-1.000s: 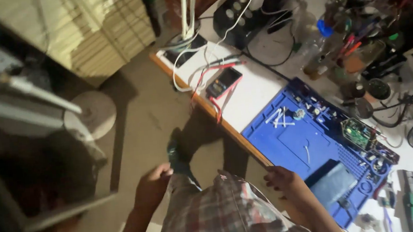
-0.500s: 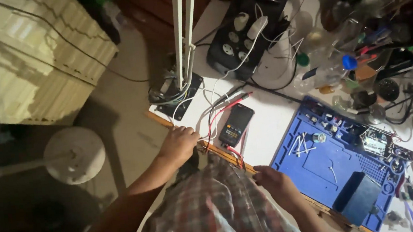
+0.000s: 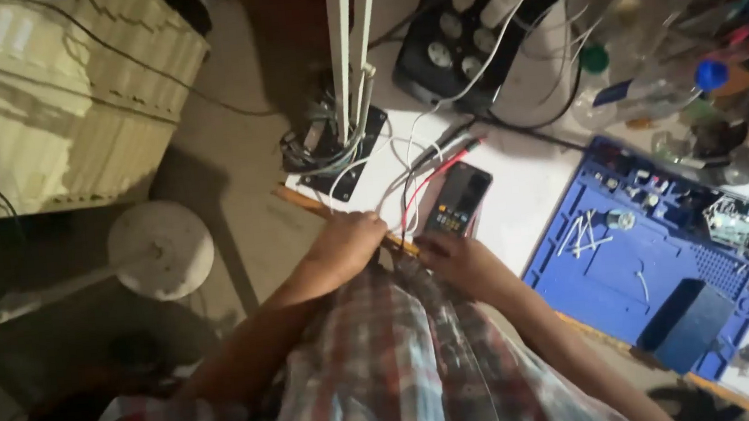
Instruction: The person is insulating soldered joints on a motor assembly by fitting plastic sleeves over the connections and subsequently testing a smartphone's functionality.
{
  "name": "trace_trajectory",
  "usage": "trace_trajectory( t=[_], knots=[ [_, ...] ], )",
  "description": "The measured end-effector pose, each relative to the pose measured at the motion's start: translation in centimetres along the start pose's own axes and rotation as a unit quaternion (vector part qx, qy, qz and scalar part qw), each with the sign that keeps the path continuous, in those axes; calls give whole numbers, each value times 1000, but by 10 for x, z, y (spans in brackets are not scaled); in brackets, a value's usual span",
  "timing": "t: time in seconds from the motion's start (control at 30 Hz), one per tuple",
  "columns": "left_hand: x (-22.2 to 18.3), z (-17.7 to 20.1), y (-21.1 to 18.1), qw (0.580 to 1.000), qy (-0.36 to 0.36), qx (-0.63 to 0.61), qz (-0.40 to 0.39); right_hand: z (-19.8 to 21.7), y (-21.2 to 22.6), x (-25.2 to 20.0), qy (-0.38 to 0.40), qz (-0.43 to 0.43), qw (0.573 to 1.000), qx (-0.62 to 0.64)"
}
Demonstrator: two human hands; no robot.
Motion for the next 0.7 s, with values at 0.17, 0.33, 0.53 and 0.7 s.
trace_trajectory(
  t=[0.17, 0.33, 0.53, 0.7],
  knots=[
    [-26, 57, 20, 990, -93, 57, 90, -11, 5, 23, 24, -1, 983, 181],
    [-31, 128, -2, 985, -127, 41, 112, -17, 16, 29, 35, -22, 938, 343],
    [-32, 128, -10, 990, -114, 43, 72, -73, -42, 89, 52, -16, 859, 509],
    [-37, 123, -15, 990, -112, 80, 39, -104, -52, 86, 60, -34, 850, 522]
  ],
)
Point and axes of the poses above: each hand's wrist, its own x-axis towards the middle knuckle, its own z-axis out of the back of the hand, y = z × x, the point moved 8 cm from there along x, towards the middle knuckle, and after that the axes turned 7 degrees about -x, right-handed, at the moved point
